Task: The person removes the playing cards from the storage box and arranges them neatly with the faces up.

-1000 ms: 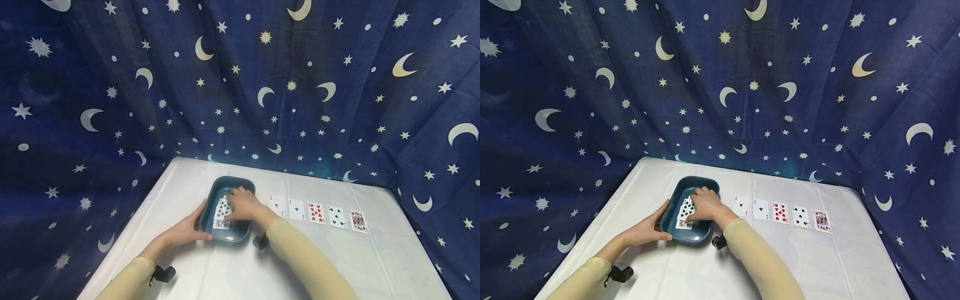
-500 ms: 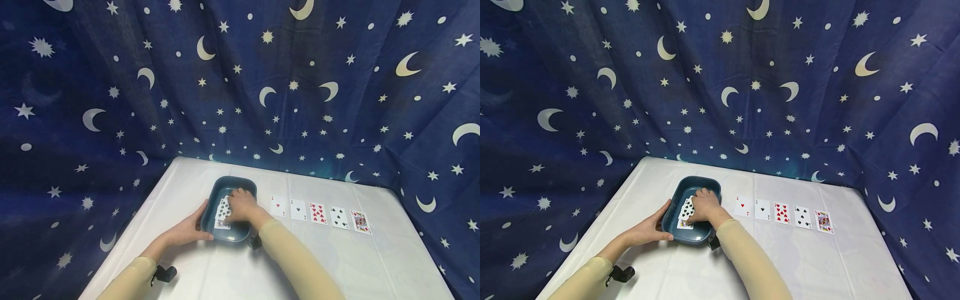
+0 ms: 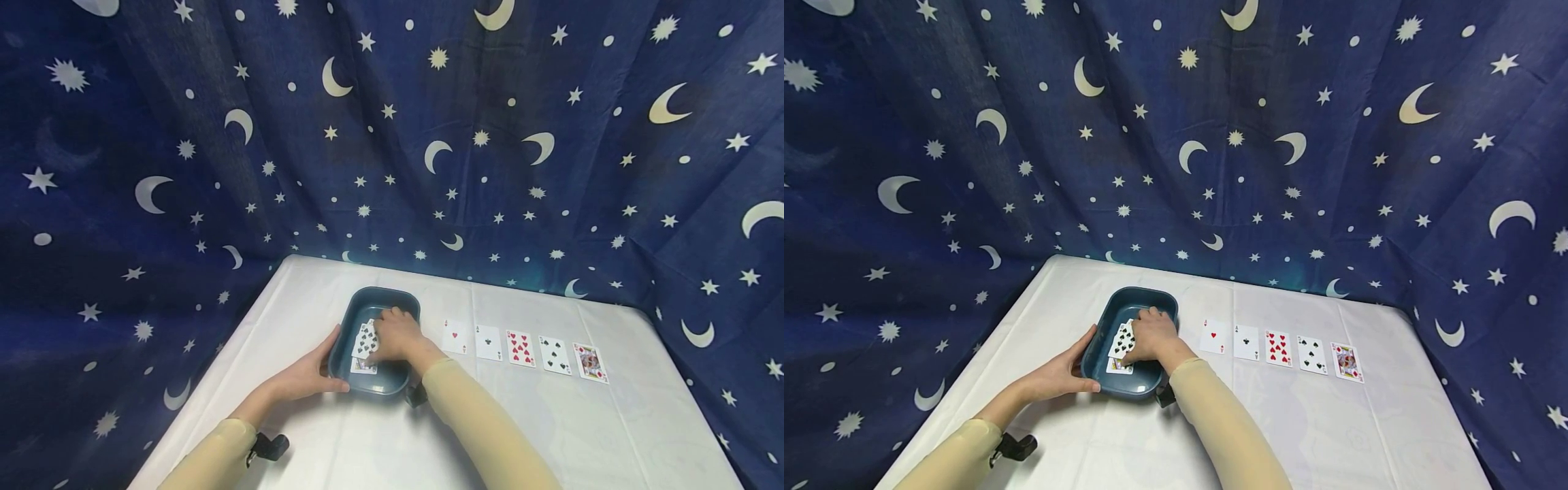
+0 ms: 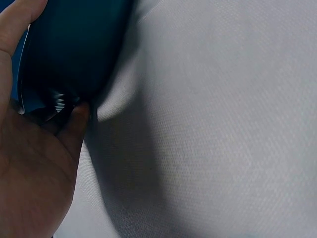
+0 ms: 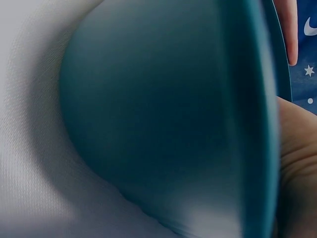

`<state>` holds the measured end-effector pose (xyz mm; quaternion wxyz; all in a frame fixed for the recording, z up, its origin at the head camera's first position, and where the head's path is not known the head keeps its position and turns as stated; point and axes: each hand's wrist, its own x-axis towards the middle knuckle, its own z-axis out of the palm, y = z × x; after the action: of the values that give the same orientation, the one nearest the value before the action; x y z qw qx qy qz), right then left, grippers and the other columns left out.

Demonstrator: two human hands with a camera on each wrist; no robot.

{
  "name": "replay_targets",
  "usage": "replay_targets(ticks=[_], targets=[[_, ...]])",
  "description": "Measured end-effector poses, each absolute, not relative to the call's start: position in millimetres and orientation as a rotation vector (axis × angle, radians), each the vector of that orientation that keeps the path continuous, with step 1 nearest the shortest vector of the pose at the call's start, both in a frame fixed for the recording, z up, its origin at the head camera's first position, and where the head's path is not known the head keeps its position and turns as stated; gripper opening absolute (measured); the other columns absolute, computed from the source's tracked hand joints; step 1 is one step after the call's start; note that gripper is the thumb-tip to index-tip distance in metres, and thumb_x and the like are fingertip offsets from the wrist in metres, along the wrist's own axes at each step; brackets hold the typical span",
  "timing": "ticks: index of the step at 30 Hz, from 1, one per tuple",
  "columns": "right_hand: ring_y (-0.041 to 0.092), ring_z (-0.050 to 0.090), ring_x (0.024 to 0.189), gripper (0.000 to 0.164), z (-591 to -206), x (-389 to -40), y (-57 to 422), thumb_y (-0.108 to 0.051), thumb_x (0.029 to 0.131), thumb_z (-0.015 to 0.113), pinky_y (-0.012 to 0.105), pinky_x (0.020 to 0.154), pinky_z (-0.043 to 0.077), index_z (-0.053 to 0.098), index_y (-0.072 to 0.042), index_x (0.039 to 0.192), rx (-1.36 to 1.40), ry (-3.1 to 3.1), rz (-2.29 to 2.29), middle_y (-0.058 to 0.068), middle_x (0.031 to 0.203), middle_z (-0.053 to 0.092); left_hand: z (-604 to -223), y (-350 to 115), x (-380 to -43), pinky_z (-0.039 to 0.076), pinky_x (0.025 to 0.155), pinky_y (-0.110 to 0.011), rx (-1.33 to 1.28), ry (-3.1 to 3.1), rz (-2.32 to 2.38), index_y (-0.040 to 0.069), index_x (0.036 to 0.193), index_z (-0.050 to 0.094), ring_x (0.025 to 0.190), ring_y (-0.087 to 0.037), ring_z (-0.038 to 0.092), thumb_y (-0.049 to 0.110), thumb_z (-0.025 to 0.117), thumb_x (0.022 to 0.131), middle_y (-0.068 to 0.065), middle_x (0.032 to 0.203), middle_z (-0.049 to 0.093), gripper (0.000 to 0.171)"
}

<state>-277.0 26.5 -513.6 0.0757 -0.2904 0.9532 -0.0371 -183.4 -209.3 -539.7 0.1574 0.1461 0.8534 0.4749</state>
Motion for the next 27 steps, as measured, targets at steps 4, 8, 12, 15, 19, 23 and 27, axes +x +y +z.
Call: replay_targets(ticks=[4, 8, 12, 15, 19, 23, 27], targets=[[0.025, 0.047, 0.129, 0.096, -513.3, -277.0, 26.5, -0.074, 0.066, 0.081, 0.048, 0.117, 0.034, 0.065, -0.013, 0.138, -0.87, 2.852, -0.109, 0.005, 0.141, 0.056, -539.3, -209.5, -183.6, 0.023, 0.122, -0.044, 0.42, 2.442, 1.357, 0.027, 0.166, 0.0, 0.155, -0.023, 0.012, 0.043, 0.089, 0.078, 0.002, 0.171, 0.005, 0.127], [0.026, 0.046, 0.13, 0.095, -513.0, -277.1, 26.6, -0.073, 0.066, 0.082, 0.049, 0.118, 0.033, 0.065, -0.014, 0.138, -0.864, 2.849, -0.109, 0.006, 0.142, 0.055, -539.2, -209.5, -183.5, 0.022, 0.122, -0.044, 0.423, 2.439, 1.361, 0.027, 0.166, 0.0, 0.155, -0.023, 0.012, 0.041, 0.089, 0.078, 0.002, 0.171, 0.005, 0.126], [0.026, 0.046, 0.131, 0.095, -512.7, -277.2, 26.1, -0.072, 0.066, 0.082, 0.049, 0.118, 0.033, 0.064, -0.014, 0.139, -0.858, 2.85, -0.111, 0.006, 0.143, 0.055, -539.5, -209.4, -183.6, 0.024, 0.122, -0.044, 0.423, 2.435, 1.37, 0.027, 0.166, 0.0, 0.155, -0.024, 0.013, 0.04, 0.089, 0.078, 0.001, 0.171, 0.005, 0.126], [0.026, 0.045, 0.133, 0.097, -512.6, -277.1, 25.6, -0.072, 0.066, 0.083, 0.048, 0.119, 0.032, 0.062, -0.013, 0.14, -0.853, 2.849, -0.113, 0.006, 0.144, 0.054, -539.9, -209.4, -183.6, 0.026, 0.121, -0.044, 0.422, 2.437, 1.372, 0.028, 0.166, 0.0, 0.155, -0.024, 0.014, 0.041, 0.089, 0.078, 0.001, 0.171, 0.005, 0.126], [0.027, 0.045, 0.134, 0.098, -512.5, -276.7, 25.1, -0.071, 0.066, 0.084, 0.049, 0.119, 0.032, 0.061, -0.012, 0.141, -0.847, 2.847, -0.125, 0.007, 0.145, 0.054, -541.4, -209.5, -183.7, 0.026, 0.121, -0.043, 0.421, 2.447, 1.361, 0.028, 0.166, 0.0, 0.155, -0.024, 0.013, 0.042, 0.089, 0.078, 0.002, 0.171, 0.005, 0.127], [0.027, 0.046, 0.133, 0.098, -513.2, -277.0, 25.1, -0.068, 0.065, 0.086, 0.049, 0.118, 0.033, 0.06, -0.011, 0.141, -0.836, 2.841, -0.163, 0.008, 0.145, 0.054, -543.0, -209.6, -183.6, 0.026, 0.121, -0.042, 0.419, 2.452, 1.359, 0.028, 0.166, -0.001, 0.155, -0.023, 0.013, 0.043, 0.089, 0.077, 0.002, 0.171, 0.004, 0.127], [0.027, 0.047, 0.133, 0.097, -512.8, -277.6, 25.2, -0.064, 0.065, 0.088, 0.049, 0.119, 0.032, 0.06, -0.011, 0.14, -0.815, 2.83, -0.213, 0.007, 0.144, 0.055, -543.9, -209.5, -183.8, 0.028, 0.12, -0.042, 0.418, 2.448, 1.365, 0.028, 0.166, -0.001, 0.155, -0.023, 0.015, 0.042, 0.089, 0.078, 0.002, 0.171, 0.004, 0.127]])
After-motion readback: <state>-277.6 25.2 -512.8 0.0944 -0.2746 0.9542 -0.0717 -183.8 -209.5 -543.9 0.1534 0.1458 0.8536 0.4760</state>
